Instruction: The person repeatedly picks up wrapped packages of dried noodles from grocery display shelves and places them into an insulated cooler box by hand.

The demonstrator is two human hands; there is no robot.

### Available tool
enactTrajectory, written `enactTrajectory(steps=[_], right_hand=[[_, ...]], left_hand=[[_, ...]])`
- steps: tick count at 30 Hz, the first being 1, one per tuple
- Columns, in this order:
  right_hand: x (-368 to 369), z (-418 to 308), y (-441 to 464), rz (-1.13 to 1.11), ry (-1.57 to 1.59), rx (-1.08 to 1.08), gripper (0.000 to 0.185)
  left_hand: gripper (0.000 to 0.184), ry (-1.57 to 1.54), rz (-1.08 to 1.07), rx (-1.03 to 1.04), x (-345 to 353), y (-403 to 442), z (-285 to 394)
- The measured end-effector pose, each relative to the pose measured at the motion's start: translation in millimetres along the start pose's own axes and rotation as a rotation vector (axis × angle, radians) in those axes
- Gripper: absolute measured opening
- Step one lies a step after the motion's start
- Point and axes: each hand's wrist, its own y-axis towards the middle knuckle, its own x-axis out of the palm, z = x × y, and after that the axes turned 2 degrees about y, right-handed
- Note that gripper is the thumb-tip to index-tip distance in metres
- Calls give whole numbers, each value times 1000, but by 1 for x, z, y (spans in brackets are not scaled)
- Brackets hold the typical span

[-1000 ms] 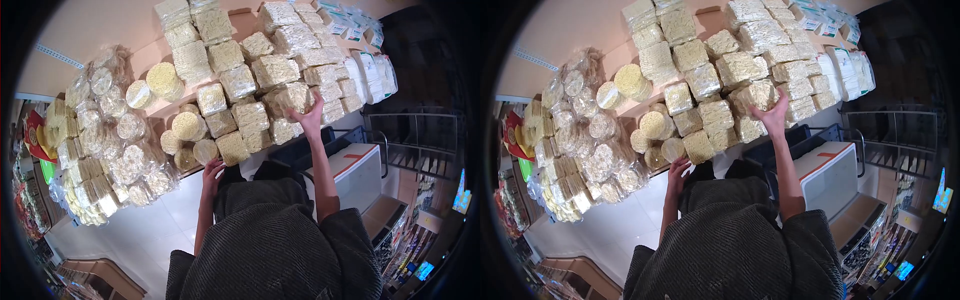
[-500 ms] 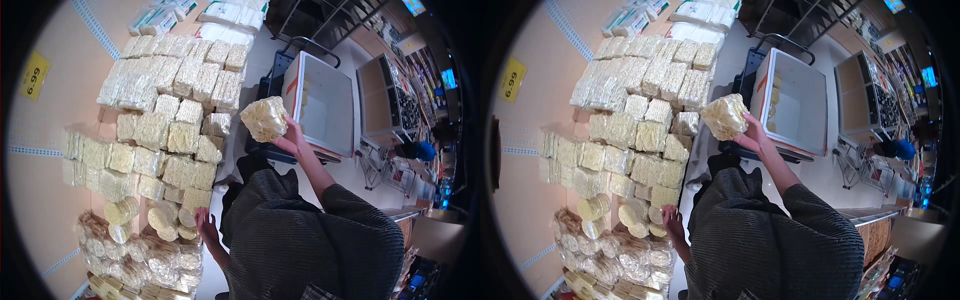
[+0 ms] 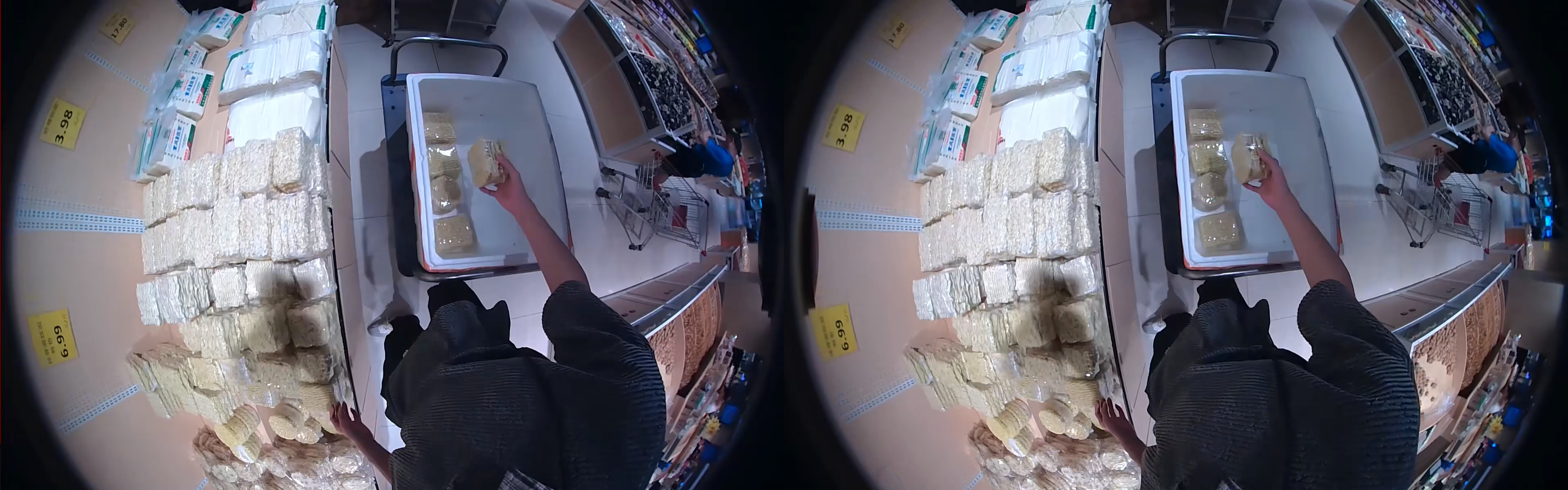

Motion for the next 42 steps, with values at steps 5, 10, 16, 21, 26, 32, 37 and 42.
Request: enactTrajectory(steps=[5,10,16,21,26,32,37,42], right_hand=[[-66,12,144,441,-304,-8,94],[-52,32,223,781,-941,-222,104],[-18,48,259,787,-1152,-442,106],[-24,70,291,815,-1242,-604,105],[-28,76,303,844,-1177,-669,107],[-61,103,322,741,-1283,-874,109],[-121,110,353,758,-1479,-1124,121],[-127,77,287,757,-1264,-820,112]], left_hand=[[50,226,1,7,32,-44,-38],[54,480,-28,-67,78,-103,-63],[56,570,1,-62,80,-147,-83],[58,713,29,-36,57,-170,-96],[57,704,13,-87,59,-184,-106],[61,678,-54,-113,53,-177,-116],[63,674,-27,-119,46,-155,-129],[49,677,62,135,50,-118,-115]])
